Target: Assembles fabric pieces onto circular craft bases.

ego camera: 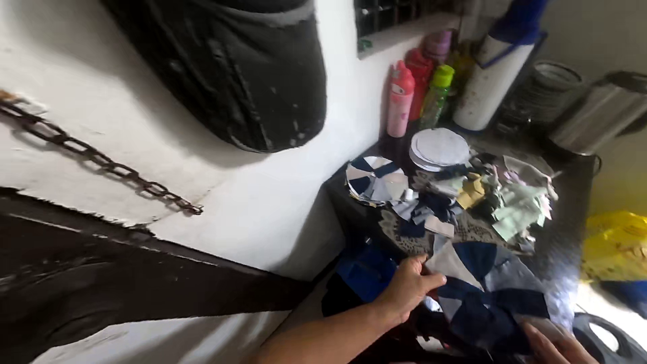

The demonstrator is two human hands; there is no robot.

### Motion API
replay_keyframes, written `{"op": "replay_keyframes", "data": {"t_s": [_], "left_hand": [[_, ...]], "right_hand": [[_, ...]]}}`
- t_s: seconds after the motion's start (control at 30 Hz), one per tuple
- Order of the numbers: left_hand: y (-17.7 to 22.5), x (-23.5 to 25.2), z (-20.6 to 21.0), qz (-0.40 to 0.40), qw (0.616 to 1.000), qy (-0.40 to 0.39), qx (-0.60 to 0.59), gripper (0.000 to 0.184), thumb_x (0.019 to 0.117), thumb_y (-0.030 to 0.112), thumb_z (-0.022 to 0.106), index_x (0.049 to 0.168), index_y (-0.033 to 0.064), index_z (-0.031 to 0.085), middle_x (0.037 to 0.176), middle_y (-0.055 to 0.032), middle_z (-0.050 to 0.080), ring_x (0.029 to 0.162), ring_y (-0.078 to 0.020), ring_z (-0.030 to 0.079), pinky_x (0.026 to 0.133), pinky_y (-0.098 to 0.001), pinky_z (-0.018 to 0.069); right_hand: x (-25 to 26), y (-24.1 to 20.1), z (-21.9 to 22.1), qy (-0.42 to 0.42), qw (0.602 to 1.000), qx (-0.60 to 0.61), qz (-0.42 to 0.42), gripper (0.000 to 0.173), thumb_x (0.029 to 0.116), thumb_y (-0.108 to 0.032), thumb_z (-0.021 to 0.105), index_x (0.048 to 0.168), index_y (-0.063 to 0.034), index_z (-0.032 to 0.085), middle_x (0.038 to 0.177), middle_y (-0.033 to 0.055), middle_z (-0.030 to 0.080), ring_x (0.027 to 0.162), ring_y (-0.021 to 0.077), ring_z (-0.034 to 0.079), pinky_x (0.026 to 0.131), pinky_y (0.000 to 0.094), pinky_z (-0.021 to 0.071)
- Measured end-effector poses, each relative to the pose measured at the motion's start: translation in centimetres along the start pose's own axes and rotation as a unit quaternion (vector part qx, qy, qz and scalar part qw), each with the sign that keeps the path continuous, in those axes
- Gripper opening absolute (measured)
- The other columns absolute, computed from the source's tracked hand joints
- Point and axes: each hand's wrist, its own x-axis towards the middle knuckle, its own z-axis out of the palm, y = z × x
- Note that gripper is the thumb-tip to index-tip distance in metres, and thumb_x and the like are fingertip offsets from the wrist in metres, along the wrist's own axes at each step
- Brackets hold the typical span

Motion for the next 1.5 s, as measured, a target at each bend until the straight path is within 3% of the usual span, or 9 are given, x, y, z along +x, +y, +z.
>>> {"op": "replay_keyframes", "data": {"t_s": [0.13, 0.37, 0.57, 0.87, 1.03, 1.17, 1.33, 1.43, 1.5], "left_hand": [[4.6, 2.4, -5.1, 0.075, 0.994, 0.082, 0.014, 0.027, 0.0957, 0.001, 0.065, 0.122, -0.0049, 0.061, 0.101, -0.0117, 0.07, 0.086, -0.0162, 0.071, 0.075, -0.0329, 0.0615], [11.4, 7.0, -13.7, 0.144, 0.962, 0.221, 0.076, 0.024, 0.0973, 0.004, 0.065, 0.12, -0.0042, 0.061, 0.095, -0.0096, 0.067, 0.075, -0.011, 0.064, 0.068, -0.0265, 0.0553], [13.6, 10.6, -17.3, 0.141, 0.946, 0.27, 0.113, 0.024, 0.0975, 0.004, 0.066, 0.12, -0.0027, 0.062, 0.097, -0.0107, 0.066, 0.075, -0.0116, 0.063, 0.067, -0.0257, 0.0541], [9.2, 12.1, -18.7, 0.136, 0.921, 0.293, 0.219, 0.047, 0.0915, 0.002, 0.069, 0.136, -0.0024, 0.054, 0.119, -0.0198, 0.066, 0.097, -0.0219, 0.067, 0.078, -0.0376, 0.0575], [7.9, 12.6, -19.2, 0.151, 0.91, 0.315, 0.224, 0.05, 0.0884, 0.002, 0.07, 0.135, -0.0021, 0.054, 0.116, -0.0182, 0.066, 0.09, -0.0197, 0.067, 0.072, -0.035, 0.0572], [7.8, 12.8, -19.5, 0.149, 0.91, 0.32, 0.219, 0.051, 0.0881, 0.003, 0.069, 0.136, -0.0018, 0.053, 0.118, -0.0188, 0.065, 0.096, -0.0214, 0.067, 0.08, -0.0377, 0.0573], [7.4, 12.7, -19.3, 0.153, 0.901, 0.332, 0.235, 0.051, 0.088, 0.004, 0.069, 0.136, -0.0013, 0.054, 0.116, -0.018, 0.066, 0.093, -0.0202, 0.067, 0.08, -0.0373, 0.0565], [7.1, 12.8, -19.4, 0.167, 0.896, 0.335, 0.238, 0.051, 0.0871, 0.004, 0.069, 0.135, -0.0014, 0.054, 0.116, -0.0177, 0.066, 0.094, -0.0199, 0.067, 0.081, -0.0369, 0.0567], [7.0, 12.9, -19.4, 0.175, 0.894, 0.336, 0.239, 0.05, 0.0867, 0.004, 0.069, 0.134, -0.0016, 0.055, 0.115, -0.0169, 0.067, 0.094, -0.0192, 0.067, 0.081, -0.0361, 0.0564]], "right_hand": [[5.0, -4.9, 7.5, -0.027, 0.997, -0.06, -0.046, 0.009, 0.094, -0.006, 0.066, 0.102, -0.0032, 0.068, 0.079, -0.0016, 0.067, 0.059, 0.003, 0.058, 0.052, 0.0205, 0.0481], [12.9, -10.7, 20.5, -0.135, 0.981, -0.118, -0.077, 0.016, 0.0948, -0.009, 0.069, 0.107, 0.0005, 0.07, 0.086, 0.0058, 0.066, 0.066, 0.0091, 0.057, 0.06, 0.0283, 0.0475], [16.8, -12.4, 25.9, -0.154, 0.975, -0.144, -0.067, 0.017, 0.0924, -0.014, 0.073, 0.104, -0.002, 0.073, 0.099, 0.0135, 0.072, 0.091, 0.0231, 0.069, 0.083, 0.0447, 0.0554], [19.3, -8.6, 27.4, -0.173, 0.958, -0.226, -0.006, 0.021, 0.0929, -0.016, 0.072, 0.108, -0.0021, 0.072, 0.107, 0.0173, 0.071, 0.103, 0.0308, 0.067, 0.091, 0.0537, 0.0509], [20.1, -7.6, 27.6, -0.194, 0.949, -0.247, 0.019, 0.021, 0.0924, -0.017, 0.073, 0.107, -0.0018, 0.07, 0.102, 0.0168, 0.07, 0.094, 0.0292, 0.067, 0.085, 0.0516, 0.0525], [20.2, -7.6, 27.3, -0.214, 0.935, -0.282, 0.017, 0.03, 0.0958, -0.017, 0.071, 0.12, -0.0002, 0.068, 0.111, 0.0197, 0.068, 0.099, 0.0309, 0.067, 0.09, 0.0504, 0.0526], [17.1, -8.0, 24.2, -0.163, 0.88, -0.415, -0.162, 0.03, 0.1011, -0.017, 0.058, 0.126, -0.0033, 0.068, 0.122, 0.0185, 0.068, 0.113, 0.0347, 0.065, 0.095, 0.0535, 0.0515], [15.2, -4.3, 22.2, -0.156, 0.81, -0.455, -0.336, 0.029, 0.0938, -0.023, 0.067, 0.116, -0.0061, 0.075, 0.124, 0.0194, 0.069, 0.123, 0.0429, 0.059, 0.1, 0.0628, 0.0456], [14.5, -2.2, 21.1, -0.152, 0.791, -0.471, -0.359, 0.028, 0.0923, -0.024, 0.069, 0.115, -0.01, 0.076, 0.126, 0.0166, 0.069, 0.127, 0.042, 0.058, 0.103, 0.0635, 0.043]]}}
